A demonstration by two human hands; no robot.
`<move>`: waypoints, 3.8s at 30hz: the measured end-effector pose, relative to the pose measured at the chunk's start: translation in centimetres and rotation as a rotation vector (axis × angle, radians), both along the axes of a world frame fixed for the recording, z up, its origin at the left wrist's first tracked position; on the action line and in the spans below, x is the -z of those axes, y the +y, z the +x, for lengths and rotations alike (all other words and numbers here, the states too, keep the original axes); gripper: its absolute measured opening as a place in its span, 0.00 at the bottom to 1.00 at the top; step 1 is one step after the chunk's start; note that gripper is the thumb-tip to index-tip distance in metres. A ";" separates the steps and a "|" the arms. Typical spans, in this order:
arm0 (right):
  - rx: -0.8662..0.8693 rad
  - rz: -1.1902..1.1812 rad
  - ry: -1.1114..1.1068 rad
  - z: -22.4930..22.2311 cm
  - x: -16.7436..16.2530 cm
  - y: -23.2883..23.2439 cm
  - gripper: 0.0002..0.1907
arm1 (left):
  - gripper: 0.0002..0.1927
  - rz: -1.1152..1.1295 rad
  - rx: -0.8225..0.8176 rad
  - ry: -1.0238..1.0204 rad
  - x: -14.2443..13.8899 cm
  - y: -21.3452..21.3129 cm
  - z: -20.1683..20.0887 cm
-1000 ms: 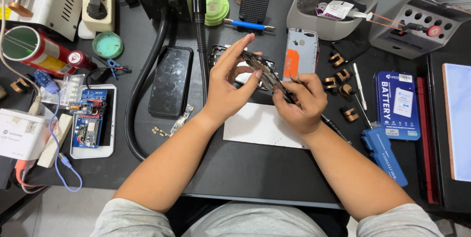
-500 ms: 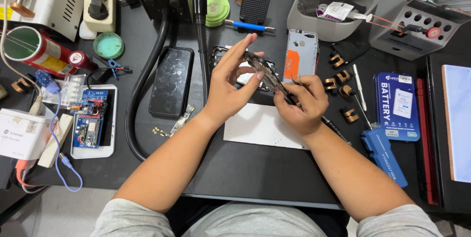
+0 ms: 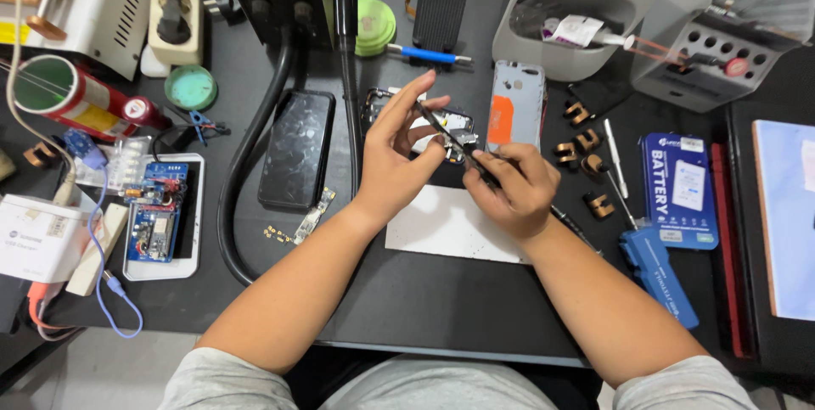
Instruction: The person disassembles a smartphone on a workbench, removes the motherboard and battery, and uses tweezers to handle small components. The person then reassembles the phone by placing the motherboard back into the chassis and reconnecting internal cables.
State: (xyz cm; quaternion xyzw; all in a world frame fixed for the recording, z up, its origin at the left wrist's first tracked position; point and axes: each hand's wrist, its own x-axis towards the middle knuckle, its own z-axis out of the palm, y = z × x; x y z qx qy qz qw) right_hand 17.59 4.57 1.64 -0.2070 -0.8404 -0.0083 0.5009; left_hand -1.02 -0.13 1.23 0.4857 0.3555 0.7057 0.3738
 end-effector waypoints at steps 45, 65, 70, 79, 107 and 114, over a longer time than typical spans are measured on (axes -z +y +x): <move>0.048 -0.201 0.149 0.4 2.2 0.2 0.10 | 0.33 -0.064 0.036 0.041 0.2 0.1 -0.5; 0.056 -0.133 0.106 0.2 1.7 0.3 0.11 | 0.33 -0.090 0.102 -0.067 1.1 0.5 -0.7; 0.047 -0.186 0.130 0.3 2.2 0.2 0.10 | 0.33 -0.068 0.064 -0.009 0.9 0.4 -0.5; 0.027 -0.061 0.092 0.1 1.5 0.3 0.12 | 0.34 -0.085 0.027 0.011 0.9 0.5 -0.5; 0.053 -0.197 0.134 0.1 1.7 0.0 0.10 | 0.31 -0.128 0.117 -0.114 0.8 0.4 -0.5; 0.055 -0.214 0.151 0.3 2.1 0.2 0.10 | 0.32 -0.134 0.210 -0.239 0.4 0.5 -0.4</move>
